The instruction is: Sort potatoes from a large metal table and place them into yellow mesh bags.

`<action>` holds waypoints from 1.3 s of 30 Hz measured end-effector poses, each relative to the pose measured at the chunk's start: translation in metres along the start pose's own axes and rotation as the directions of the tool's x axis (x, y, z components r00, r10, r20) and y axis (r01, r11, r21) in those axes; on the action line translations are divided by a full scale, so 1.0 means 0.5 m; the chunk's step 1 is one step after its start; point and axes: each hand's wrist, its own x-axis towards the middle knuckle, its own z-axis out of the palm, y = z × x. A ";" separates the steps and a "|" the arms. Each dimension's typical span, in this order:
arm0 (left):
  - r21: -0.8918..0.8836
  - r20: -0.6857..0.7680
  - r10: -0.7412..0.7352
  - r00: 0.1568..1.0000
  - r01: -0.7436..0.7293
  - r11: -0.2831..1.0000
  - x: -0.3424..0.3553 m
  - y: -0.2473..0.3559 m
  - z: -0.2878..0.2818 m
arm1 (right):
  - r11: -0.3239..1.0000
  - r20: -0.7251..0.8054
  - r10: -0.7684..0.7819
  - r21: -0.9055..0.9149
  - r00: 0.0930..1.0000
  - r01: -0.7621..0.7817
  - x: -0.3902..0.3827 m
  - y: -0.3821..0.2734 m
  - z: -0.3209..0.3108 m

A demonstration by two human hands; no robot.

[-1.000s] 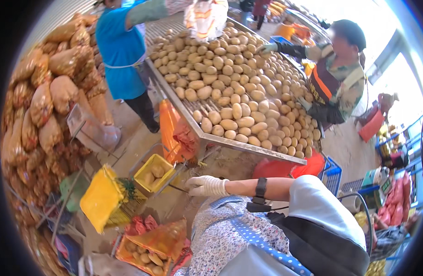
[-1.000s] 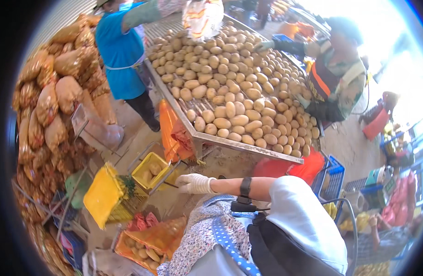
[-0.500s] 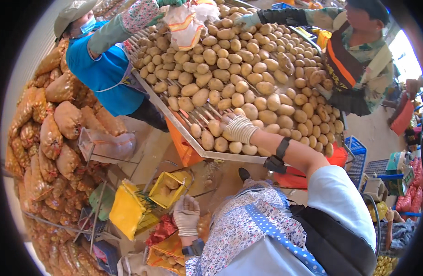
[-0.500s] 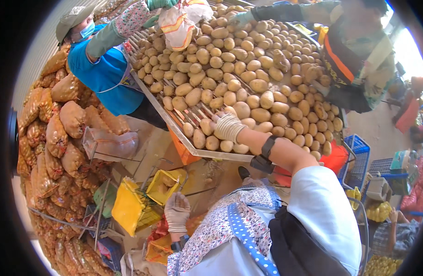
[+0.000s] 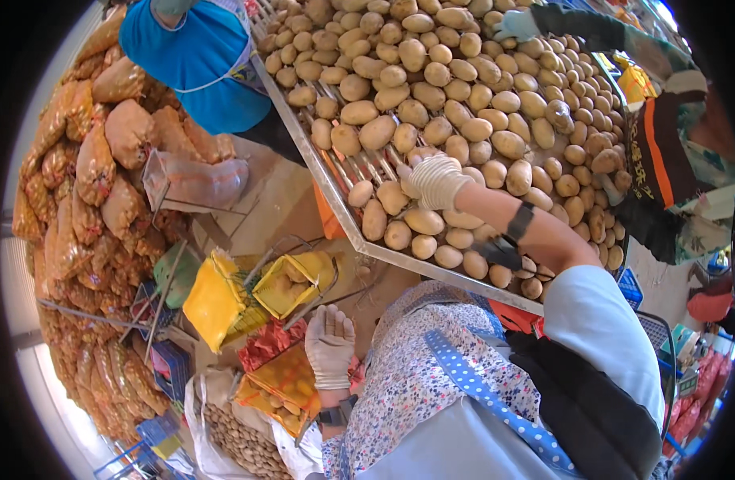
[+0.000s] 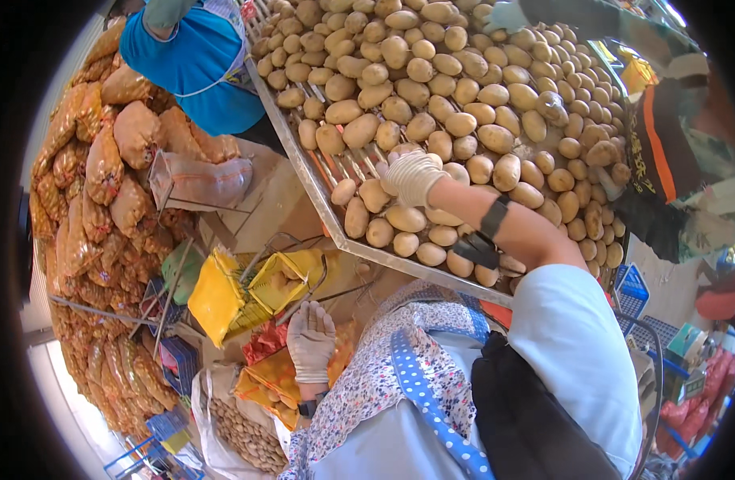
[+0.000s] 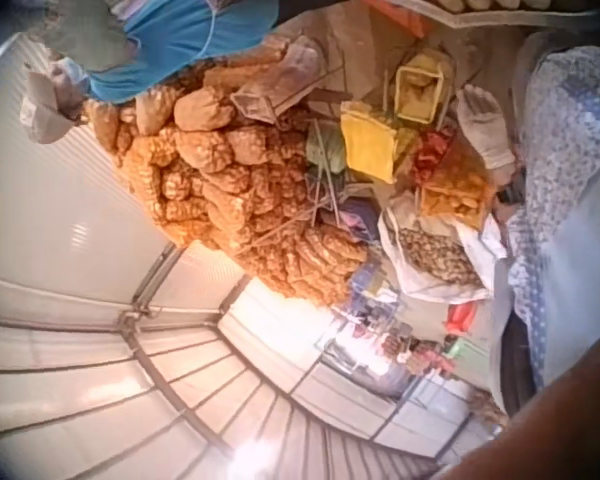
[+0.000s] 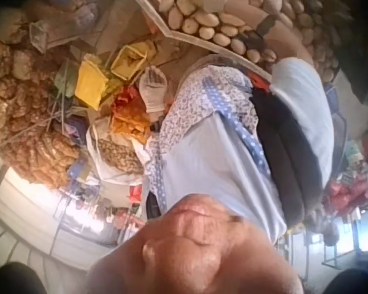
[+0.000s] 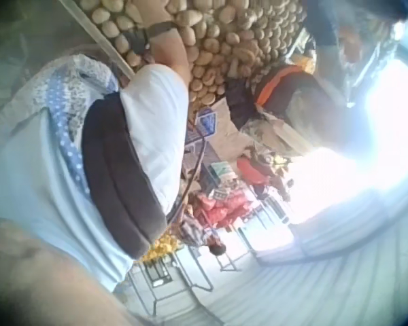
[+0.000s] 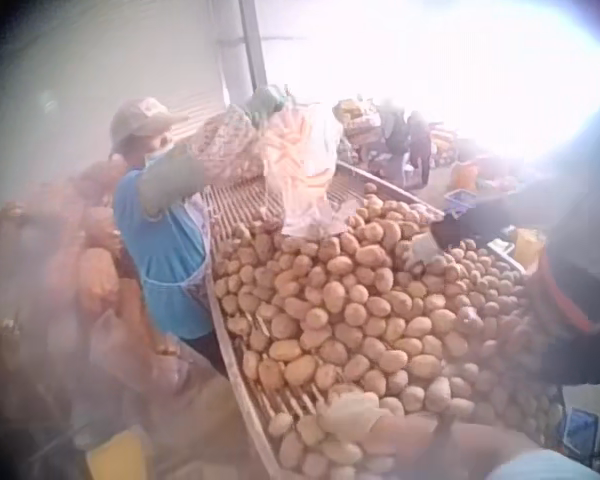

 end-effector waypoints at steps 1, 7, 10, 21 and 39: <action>-0.004 -0.067 0.027 0.997 -0.027 1.000 0.003 -0.009 0.018 | 0.999 -0.081 0.033 0.030 0.996 -0.031 -0.016 -0.010 -0.015; 0.194 0.108 -0.032 0.994 0.011 0.981 0.049 -0.073 0.131 | 0.746 -0.329 -0.538 0.243 0.776 0.620 0.002 -0.086 0.008; 0.087 0.271 -0.235 0.934 0.219 0.972 0.061 -0.071 0.142 | 0.940 -0.012 -0.299 0.166 0.954 0.297 0.038 -0.059 0.055; -0.014 0.358 -0.214 0.909 0.234 0.972 0.035 -0.015 0.055 | -0.268 -0.043 0.027 0.962 0.999 0.049 0.027 -0.057 0.072; -0.127 0.522 -0.150 0.839 0.251 0.960 0.005 0.162 -0.076 | -0.654 -0.047 -0.243 0.745 0.969 -0.128 -0.045 -0.351 0.025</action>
